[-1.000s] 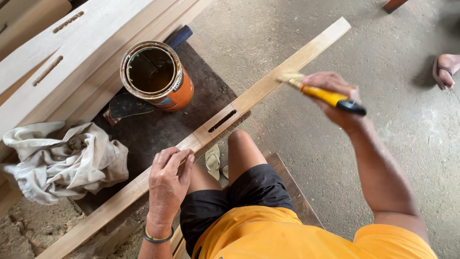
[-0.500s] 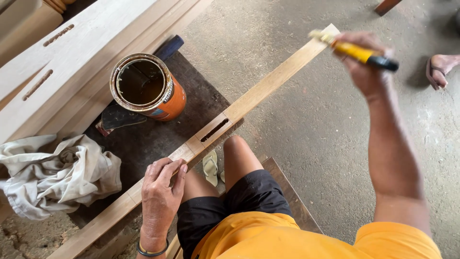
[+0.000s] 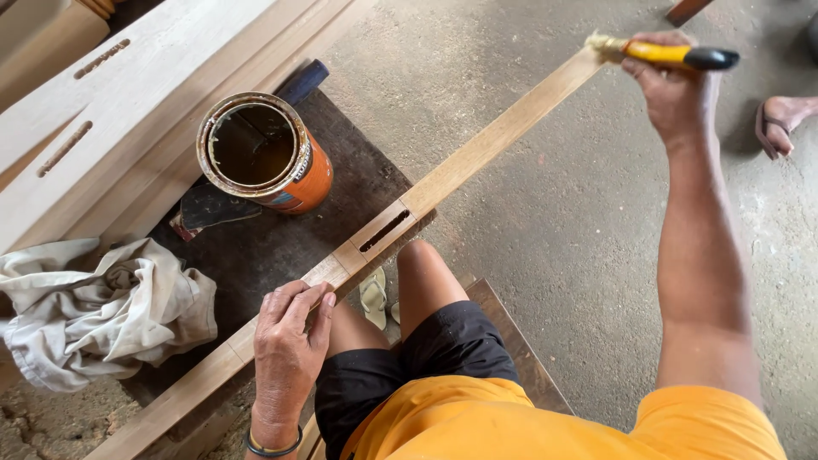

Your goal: The person applies a dark stain to a long wooden plank using a paintbrush. They repeatedly dip the brush into a can of stain and coat the wood, flipping the plank to cover different sides. After finishing, the person places the stained plank against a wall with other similar pieces.

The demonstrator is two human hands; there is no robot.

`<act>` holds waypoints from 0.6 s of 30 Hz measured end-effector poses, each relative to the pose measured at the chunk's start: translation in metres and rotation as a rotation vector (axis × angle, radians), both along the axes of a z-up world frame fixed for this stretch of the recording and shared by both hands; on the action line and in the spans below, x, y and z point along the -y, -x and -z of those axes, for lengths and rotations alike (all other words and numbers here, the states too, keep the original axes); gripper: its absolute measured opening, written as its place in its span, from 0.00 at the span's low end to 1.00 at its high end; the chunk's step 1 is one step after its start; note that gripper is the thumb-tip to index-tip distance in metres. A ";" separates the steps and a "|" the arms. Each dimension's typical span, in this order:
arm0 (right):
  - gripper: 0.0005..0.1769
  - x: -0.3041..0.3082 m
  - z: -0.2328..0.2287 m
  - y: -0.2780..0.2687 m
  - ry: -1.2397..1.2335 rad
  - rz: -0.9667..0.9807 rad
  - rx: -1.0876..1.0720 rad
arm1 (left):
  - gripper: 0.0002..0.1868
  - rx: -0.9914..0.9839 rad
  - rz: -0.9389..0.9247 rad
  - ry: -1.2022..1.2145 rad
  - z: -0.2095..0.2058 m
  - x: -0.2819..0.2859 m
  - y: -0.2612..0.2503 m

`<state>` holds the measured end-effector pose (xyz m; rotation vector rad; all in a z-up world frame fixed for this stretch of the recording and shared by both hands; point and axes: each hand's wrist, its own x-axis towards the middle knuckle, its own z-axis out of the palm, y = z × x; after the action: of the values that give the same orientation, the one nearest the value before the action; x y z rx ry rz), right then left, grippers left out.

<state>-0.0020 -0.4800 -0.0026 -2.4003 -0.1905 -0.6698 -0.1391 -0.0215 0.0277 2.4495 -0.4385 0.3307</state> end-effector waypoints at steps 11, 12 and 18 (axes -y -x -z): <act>0.07 0.006 0.005 -0.019 -0.475 0.070 0.197 | 0.07 0.016 0.010 0.001 0.002 -0.001 0.002; 0.07 0.007 0.015 -0.024 -0.475 0.069 0.197 | 0.07 0.017 0.008 0.001 0.001 -0.001 0.002; 0.10 -0.030 0.017 -0.011 -0.721 0.311 0.057 | 0.06 0.004 0.020 0.013 -0.002 -0.001 0.001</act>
<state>0.0092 -0.4501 -0.0194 -1.7230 0.3563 -0.7827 -0.1405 -0.0208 0.0302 2.4305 -0.4606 0.3297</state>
